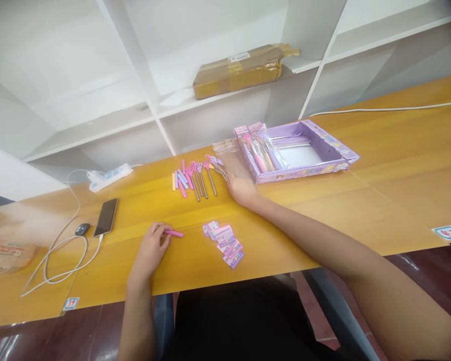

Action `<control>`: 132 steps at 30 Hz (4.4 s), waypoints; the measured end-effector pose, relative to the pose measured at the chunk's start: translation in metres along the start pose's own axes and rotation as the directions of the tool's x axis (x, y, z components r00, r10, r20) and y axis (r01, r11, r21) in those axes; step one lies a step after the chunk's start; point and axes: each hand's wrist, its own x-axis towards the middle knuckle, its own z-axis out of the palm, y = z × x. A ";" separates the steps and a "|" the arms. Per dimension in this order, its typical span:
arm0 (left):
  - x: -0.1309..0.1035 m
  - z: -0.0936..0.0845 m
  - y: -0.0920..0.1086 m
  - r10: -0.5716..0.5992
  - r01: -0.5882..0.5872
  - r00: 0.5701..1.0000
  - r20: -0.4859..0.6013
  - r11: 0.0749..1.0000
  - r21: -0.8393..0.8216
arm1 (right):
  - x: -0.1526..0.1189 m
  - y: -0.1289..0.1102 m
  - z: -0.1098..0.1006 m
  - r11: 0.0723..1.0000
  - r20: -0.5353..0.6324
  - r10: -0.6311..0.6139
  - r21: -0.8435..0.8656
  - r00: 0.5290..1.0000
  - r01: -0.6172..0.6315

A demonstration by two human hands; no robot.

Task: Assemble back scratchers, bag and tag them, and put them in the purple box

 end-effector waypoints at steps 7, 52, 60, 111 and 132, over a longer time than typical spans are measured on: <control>0.000 -0.004 0.003 -0.005 0.007 0.999 -0.037 0.999 0.037 | 0.005 0.002 -0.018 0.743 -0.375 0.019 0.626 0.927 0.237; -0.031 0.062 0.091 -0.144 0.116 0.989 0.036 0.594 -0.796 | -0.206 -0.019 0.005 0.120 -0.173 -0.049 0.977 0.984 0.178; -0.033 0.062 0.088 -0.085 0.105 0.994 0.066 0.651 -0.752 | -0.200 -0.025 -0.002 0.084 -0.137 -0.043 0.987 0.990 0.140; -0.033 0.062 0.094 0.067 -0.180 0.971 -0.228 0.835 -0.520 | -0.169 0.010 -0.042 -0.163 -0.126 0.355 0.967 0.926 0.194; -0.033 0.066 0.091 -0.051 -0.196 0.921 -0.386 0.796 -0.572 | -0.174 0.022 -0.036 0.277 -0.225 0.297 0.950 0.928 0.142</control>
